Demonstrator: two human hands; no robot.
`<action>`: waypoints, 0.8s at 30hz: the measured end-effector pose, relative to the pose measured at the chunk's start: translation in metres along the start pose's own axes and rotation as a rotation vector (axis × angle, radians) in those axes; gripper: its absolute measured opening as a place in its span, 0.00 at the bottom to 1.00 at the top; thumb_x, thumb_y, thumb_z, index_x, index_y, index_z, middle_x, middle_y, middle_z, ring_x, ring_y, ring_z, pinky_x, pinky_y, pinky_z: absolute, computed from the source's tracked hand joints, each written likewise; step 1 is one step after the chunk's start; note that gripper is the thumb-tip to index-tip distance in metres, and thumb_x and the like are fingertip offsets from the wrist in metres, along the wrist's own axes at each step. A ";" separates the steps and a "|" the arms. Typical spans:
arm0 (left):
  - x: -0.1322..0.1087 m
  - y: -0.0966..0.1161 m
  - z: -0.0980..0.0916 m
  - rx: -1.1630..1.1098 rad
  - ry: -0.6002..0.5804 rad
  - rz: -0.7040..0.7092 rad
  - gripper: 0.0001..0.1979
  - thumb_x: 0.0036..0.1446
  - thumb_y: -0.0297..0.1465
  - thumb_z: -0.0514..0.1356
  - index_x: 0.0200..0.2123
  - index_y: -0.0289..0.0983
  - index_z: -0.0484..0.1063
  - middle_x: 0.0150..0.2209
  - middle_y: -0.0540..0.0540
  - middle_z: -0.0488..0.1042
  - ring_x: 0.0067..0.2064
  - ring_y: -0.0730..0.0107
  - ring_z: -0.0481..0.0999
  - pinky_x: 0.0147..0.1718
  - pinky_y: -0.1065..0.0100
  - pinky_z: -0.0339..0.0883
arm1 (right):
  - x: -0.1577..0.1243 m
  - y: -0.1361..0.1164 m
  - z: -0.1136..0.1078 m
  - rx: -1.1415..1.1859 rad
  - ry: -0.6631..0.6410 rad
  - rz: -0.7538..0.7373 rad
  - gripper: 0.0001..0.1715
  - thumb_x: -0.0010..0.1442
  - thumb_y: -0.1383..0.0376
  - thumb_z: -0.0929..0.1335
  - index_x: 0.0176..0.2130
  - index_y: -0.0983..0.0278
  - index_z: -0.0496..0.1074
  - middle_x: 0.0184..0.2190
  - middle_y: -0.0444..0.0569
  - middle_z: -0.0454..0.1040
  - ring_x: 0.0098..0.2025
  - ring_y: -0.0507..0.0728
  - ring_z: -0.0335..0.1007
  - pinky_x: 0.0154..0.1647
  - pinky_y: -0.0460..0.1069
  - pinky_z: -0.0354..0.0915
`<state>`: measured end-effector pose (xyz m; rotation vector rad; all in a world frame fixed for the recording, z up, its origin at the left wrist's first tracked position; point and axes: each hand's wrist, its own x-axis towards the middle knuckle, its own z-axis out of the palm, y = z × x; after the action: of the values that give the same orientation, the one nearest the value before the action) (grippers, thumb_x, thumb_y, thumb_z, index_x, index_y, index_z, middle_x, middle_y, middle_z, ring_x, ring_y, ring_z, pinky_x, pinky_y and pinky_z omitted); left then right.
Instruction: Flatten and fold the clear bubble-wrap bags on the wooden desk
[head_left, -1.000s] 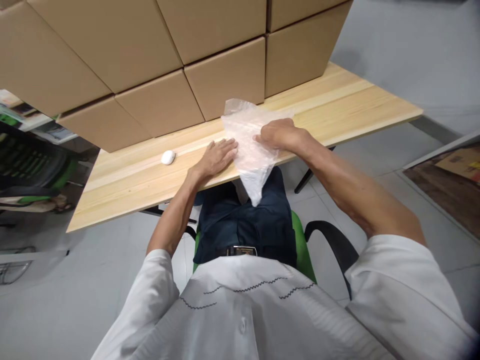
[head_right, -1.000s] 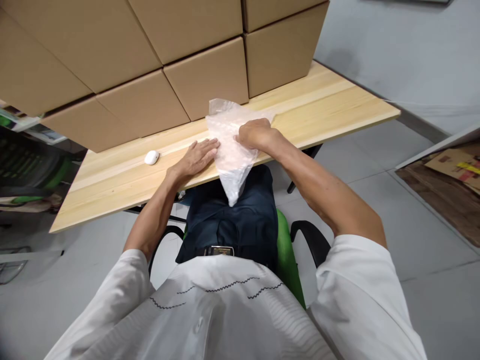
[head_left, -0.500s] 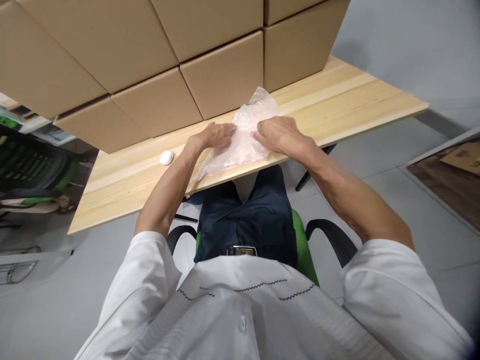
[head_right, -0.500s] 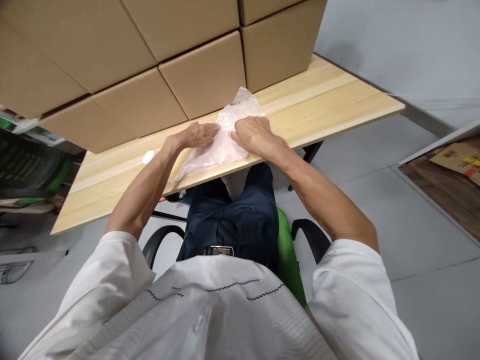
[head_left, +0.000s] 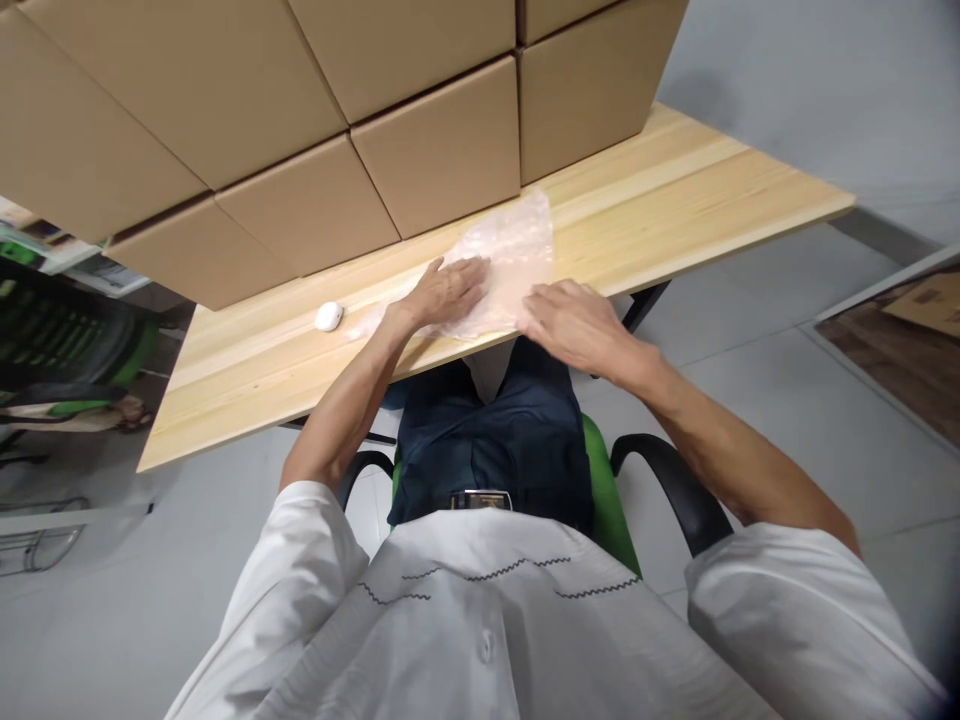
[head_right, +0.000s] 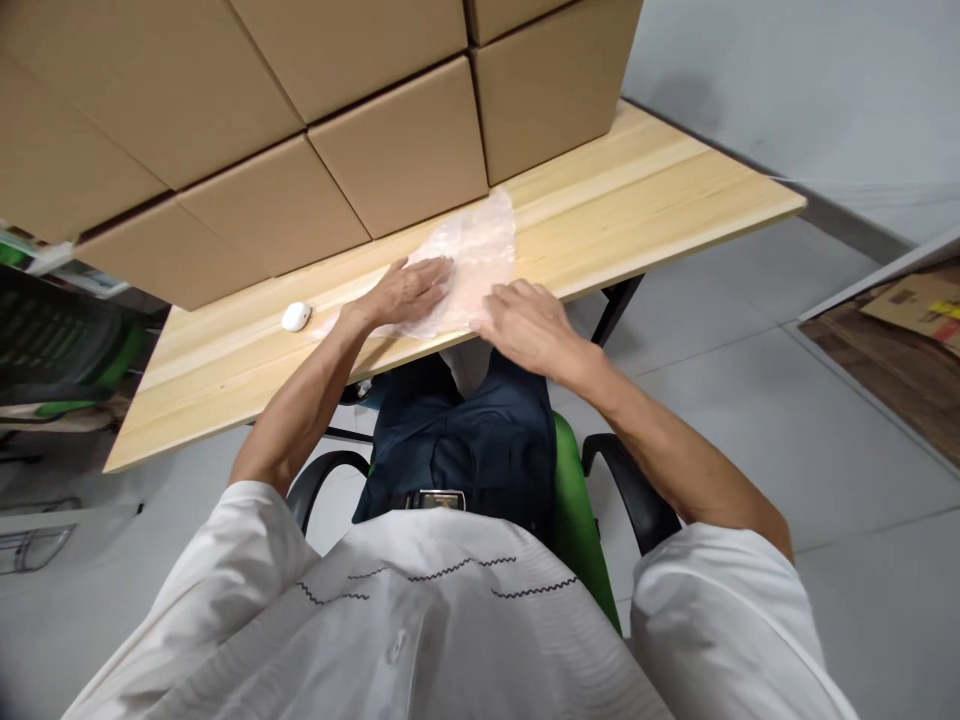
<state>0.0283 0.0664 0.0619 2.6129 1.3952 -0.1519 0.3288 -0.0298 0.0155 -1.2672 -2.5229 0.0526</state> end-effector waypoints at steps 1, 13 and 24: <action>-0.002 0.000 0.002 -0.003 -0.003 0.007 0.41 0.87 0.47 0.46 0.93 0.39 0.60 0.95 0.36 0.58 0.95 0.45 0.59 0.94 0.35 0.43 | -0.005 -0.010 0.000 0.024 -0.005 -0.057 0.41 0.91 0.45 0.58 0.73 0.68 0.84 0.73 0.71 0.85 0.72 0.80 0.80 0.77 0.73 0.74; -0.015 -0.013 0.026 -0.233 0.093 0.208 0.47 0.83 0.62 0.50 0.91 0.41 0.68 0.92 0.38 0.65 0.95 0.41 0.61 0.95 0.42 0.49 | -0.009 0.025 0.009 0.116 -0.009 -0.195 0.40 0.80 0.65 0.70 0.84 0.60 0.76 0.88 0.64 0.73 0.88 0.79 0.68 0.87 0.78 0.68; -0.036 -0.005 0.028 -0.143 0.028 0.052 0.47 0.88 0.62 0.42 0.96 0.44 0.56 0.97 0.41 0.50 0.99 0.44 0.43 0.96 0.40 0.37 | 0.009 0.027 0.010 0.205 0.061 -0.243 0.29 0.86 0.58 0.63 0.64 0.61 0.91 0.65 0.61 0.93 0.66 0.74 0.87 0.74 0.69 0.76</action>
<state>0.0039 0.0339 0.0397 2.5399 1.2945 -0.0080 0.3413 -0.0051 0.0040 -0.8671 -2.5238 0.2075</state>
